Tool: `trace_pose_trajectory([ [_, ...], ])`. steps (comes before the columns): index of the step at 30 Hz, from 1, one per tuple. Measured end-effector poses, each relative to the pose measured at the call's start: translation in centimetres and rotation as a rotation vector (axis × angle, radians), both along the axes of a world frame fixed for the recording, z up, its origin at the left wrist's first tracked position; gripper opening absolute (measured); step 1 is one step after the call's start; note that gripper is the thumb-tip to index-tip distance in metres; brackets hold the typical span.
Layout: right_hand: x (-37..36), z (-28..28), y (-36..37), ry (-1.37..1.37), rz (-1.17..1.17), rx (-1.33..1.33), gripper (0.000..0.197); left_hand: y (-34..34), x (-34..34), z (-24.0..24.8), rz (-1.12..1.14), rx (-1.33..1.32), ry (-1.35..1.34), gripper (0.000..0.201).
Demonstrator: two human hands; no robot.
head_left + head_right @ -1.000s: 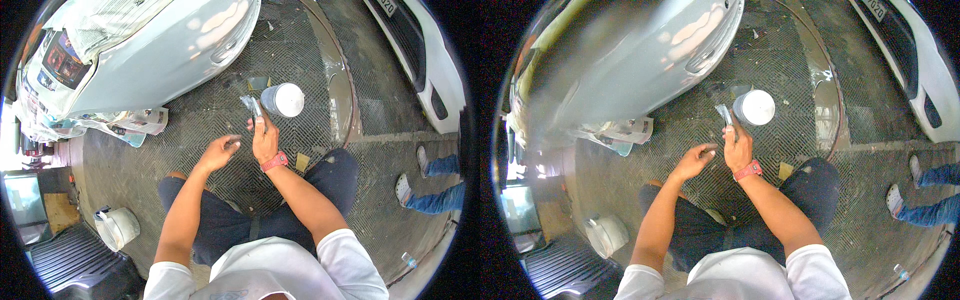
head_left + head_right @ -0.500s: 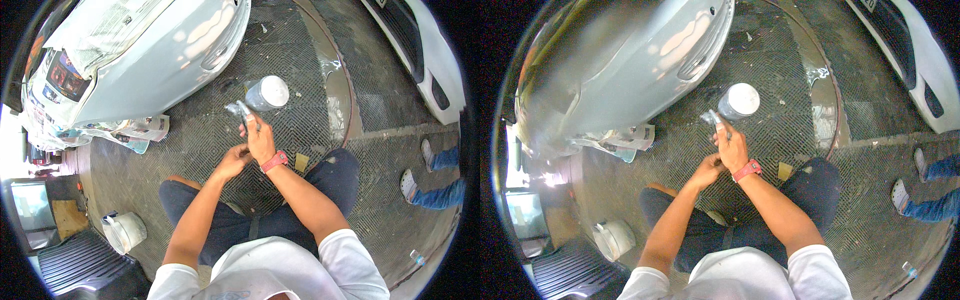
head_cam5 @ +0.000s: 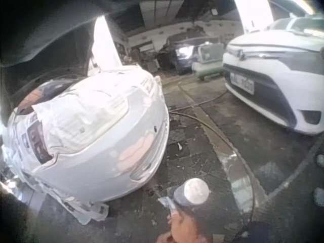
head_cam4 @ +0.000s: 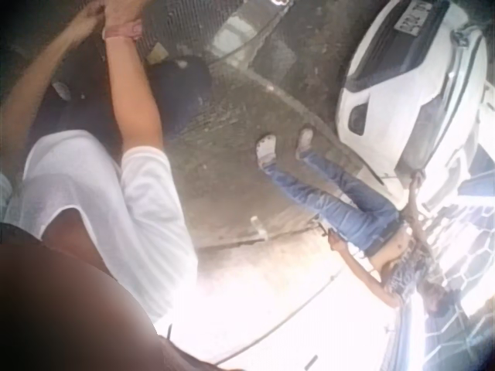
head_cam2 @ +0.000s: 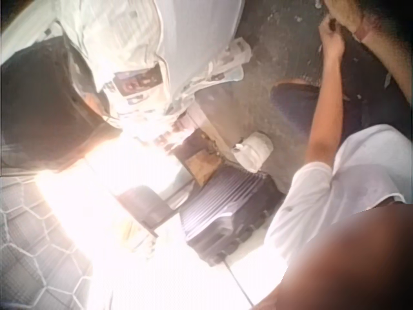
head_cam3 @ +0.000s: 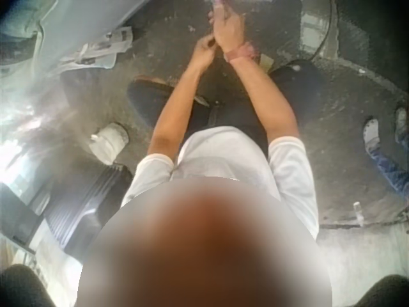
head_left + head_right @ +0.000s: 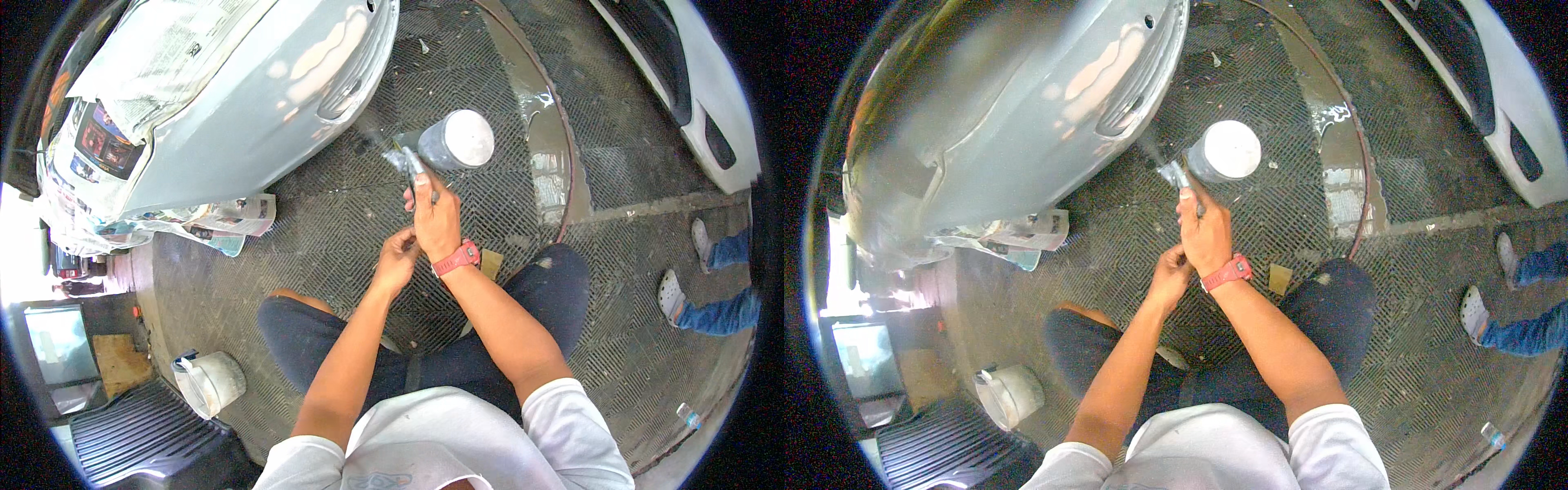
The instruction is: The person uses a spray gun to apply paint to a car bumper. They move the spray gun steadily across the surface, occasionally touching the bumper with their left hand to guide the work.
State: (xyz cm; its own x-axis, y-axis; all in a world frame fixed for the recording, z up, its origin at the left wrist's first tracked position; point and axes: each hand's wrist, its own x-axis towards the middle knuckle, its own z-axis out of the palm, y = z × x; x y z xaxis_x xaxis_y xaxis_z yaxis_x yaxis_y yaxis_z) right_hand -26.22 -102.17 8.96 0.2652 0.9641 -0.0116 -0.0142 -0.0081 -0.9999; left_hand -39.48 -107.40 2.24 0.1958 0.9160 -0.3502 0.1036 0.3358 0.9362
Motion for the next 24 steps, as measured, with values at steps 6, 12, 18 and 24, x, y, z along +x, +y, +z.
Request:
trace_pose_trajectory([
  [6, -1.5, 1.1, -1.6, -0.057, 0.197, 0.065, 0.052, -3.9, -1.1, 2.0, 0.129, -0.003, -0.040, 0.022],
  [12, -1.2, 2.8, -1.2, 0.104, 0.305, -0.014, 0.053, -4.7, -0.4, 4.1, 0.213, -0.022, -0.096, 0.017],
  [18, 0.4, 3.2, 0.1, -0.005, 0.097, 0.005, 0.053, -1.7, 1.7, 3.9, 0.180, -0.016, -0.103, 0.016],
  [24, 1.4, 3.8, 0.3, -0.076, 0.031, 0.119, 0.054, -0.5, 2.4, 4.2, 0.153, -0.045, -0.155, 0.019],
])
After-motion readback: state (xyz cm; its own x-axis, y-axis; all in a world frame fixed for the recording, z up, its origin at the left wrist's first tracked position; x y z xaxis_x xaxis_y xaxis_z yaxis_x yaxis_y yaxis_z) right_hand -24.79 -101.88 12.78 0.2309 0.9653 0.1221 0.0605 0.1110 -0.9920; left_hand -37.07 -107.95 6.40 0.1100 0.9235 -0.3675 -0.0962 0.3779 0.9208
